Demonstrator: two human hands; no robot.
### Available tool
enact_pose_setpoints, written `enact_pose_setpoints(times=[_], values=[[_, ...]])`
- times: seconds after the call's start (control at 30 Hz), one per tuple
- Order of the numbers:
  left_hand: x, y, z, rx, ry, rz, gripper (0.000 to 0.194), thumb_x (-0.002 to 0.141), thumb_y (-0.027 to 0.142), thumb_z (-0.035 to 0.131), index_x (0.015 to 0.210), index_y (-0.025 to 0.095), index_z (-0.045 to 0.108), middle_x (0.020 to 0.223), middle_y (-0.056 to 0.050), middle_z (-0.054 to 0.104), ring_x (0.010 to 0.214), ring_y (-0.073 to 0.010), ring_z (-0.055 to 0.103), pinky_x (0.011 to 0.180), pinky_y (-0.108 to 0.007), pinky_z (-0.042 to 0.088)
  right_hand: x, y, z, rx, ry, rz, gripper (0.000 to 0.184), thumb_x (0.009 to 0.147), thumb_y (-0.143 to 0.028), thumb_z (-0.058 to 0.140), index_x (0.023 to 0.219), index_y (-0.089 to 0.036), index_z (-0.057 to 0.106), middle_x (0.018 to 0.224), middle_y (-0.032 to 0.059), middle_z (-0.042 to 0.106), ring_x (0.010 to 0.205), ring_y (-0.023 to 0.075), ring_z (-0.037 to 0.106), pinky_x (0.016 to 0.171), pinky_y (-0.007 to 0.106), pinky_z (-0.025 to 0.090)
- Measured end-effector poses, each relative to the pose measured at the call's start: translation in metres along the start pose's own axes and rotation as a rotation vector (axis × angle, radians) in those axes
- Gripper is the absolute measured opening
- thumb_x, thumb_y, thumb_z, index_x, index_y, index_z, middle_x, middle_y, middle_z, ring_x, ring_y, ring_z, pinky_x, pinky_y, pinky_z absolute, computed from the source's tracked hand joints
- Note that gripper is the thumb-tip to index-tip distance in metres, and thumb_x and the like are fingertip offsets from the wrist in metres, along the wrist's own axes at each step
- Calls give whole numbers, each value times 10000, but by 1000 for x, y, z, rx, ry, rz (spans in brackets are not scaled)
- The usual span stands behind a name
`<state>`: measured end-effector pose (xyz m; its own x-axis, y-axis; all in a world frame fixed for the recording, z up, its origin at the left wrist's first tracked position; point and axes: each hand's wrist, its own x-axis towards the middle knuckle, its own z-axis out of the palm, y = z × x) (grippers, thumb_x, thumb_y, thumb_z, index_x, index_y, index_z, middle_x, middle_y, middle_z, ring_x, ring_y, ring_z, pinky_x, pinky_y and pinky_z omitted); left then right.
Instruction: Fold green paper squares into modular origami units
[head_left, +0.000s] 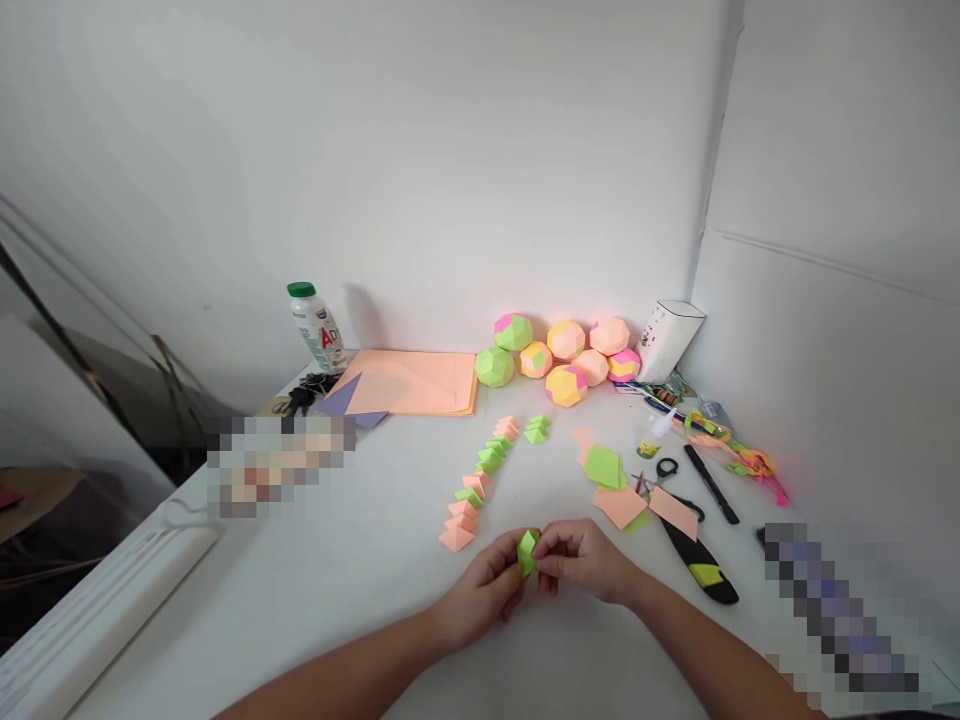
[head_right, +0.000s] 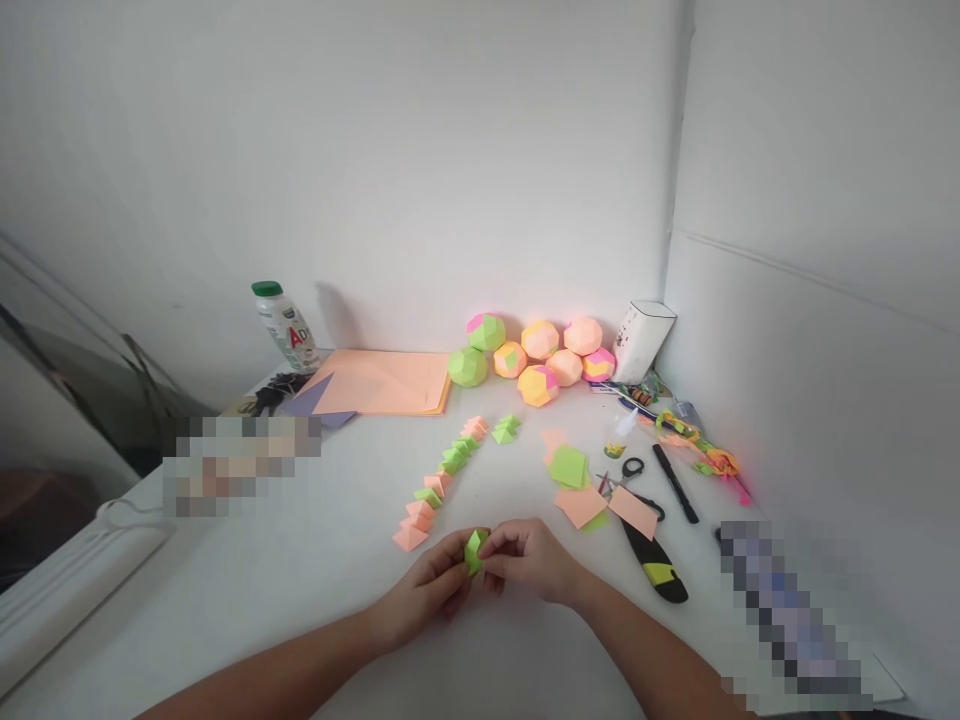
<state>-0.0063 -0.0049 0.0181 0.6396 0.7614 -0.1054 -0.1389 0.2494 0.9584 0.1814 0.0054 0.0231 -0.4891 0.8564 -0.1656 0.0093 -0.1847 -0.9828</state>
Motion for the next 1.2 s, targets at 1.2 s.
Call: enact_pose_setpoints(times=[1.2], values=[[2, -1, -3, -128, 45, -83, 445, 771, 292, 539, 1199, 171, 523, 734, -11, 606, 440, -66, 394, 448, -216, 313, -3, -7, 5, -142, -3, -146, 138, 714, -257, 692, 755, -137, 637, 759, 17, 589, 604, 116, 604, 590, 256, 514]])
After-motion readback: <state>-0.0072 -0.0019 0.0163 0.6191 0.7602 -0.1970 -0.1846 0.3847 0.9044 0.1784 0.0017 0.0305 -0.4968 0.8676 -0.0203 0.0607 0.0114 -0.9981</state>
